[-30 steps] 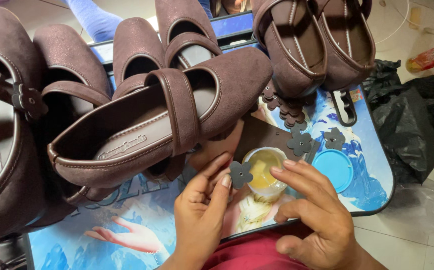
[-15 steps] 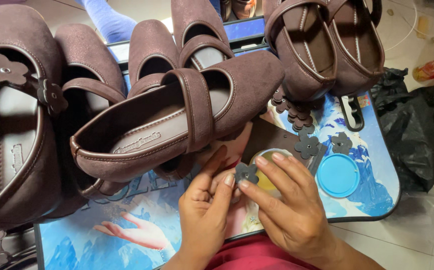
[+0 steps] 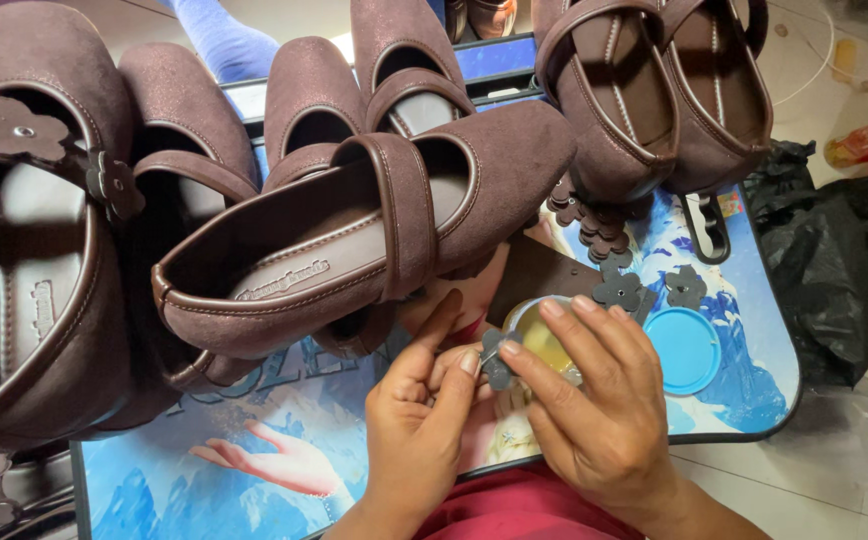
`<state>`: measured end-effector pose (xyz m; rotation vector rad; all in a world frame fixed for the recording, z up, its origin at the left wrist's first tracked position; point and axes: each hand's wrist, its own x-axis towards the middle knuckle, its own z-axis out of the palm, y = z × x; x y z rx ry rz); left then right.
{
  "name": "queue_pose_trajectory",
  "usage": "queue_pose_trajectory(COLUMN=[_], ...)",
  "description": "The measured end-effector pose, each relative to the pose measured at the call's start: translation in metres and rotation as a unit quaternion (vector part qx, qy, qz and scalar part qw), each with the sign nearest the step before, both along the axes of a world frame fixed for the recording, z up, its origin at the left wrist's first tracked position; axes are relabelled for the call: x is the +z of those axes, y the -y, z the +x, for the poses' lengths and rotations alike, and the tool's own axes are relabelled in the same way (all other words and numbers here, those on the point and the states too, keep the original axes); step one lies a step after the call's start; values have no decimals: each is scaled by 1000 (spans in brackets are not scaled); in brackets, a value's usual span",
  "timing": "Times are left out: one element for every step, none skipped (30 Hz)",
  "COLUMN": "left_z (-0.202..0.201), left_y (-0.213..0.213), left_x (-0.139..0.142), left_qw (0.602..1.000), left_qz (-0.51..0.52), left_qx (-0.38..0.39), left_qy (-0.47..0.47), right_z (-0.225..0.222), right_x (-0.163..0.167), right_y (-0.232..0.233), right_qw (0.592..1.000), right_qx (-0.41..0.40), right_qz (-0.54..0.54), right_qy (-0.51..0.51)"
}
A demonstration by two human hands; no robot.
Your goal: The person applies glue to small flower-shaped buckles and attaches them to the straps of brown children's shoes. They handle the shoes and buckles one at a time, pressing each buckle into place on the strap.
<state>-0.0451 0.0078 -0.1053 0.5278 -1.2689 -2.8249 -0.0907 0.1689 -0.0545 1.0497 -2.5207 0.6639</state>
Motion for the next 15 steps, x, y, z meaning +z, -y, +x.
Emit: queue_pose_trajectory(left_z=[0, 0, 0, 0, -1, -1, -1, -1, -1, -1, 0, 1, 1, 1, 1], left_y=[0, 0, 1, 1, 1, 0, 1, 1, 1, 2, 2, 3, 3, 3, 3], left_x=[0, -1, -1, -2, -3, -3, -4, -5, -5, -5, -5, -5, -5, -4, -4], left_qw=[1000, 1000, 1000, 1000, 1000, 999, 999, 999, 999, 1000, 1000, 1000, 1000, 1000, 1000], left_qz=[4, 9, 13, 18, 25, 33, 41, 37, 32, 28, 21, 13, 6, 3, 1], left_qx=[3, 3, 3, 3, 5, 6, 8, 5, 3, 0, -3, -6, -10, -11, -12], left_qy=[-4, -8, -11, -14, -16, -18, -20, -16, -13, -11, -7, -4, -1, -13, -25], right_z=[0, 0, 2, 3, 4, 4, 5, 5, 4, 4, 3, 2, 2, 2, 2], right_x=[0, 0, 0, 0, -1, -1, -1, -2, -1, 0, 0, 1, 1, 1, 2], right_y=[-1, -2, -3, -3, -4, -4, -5, -5, -6, -7, -8, -9, -9, -10, -10], right_qw=[1000, 1000, 1000, 1000, 1000, 1000, 999, 999, 1000, 1000, 1000, 1000, 999, 998, 998], right_qx=[-9, -19, -8, 4, 15, 26, 37, 48, 30, 12, -6, -23, -40, -59, -49], right_qz=[5, 10, 4, -2, -9, -7, -5, -3, 0, 4, 7, 1, -4, -9, -35], right_qy=[2, 5, 4, 3, 3, 2, 1, 0, -3, -7, -12, -10, -9, -7, 2])
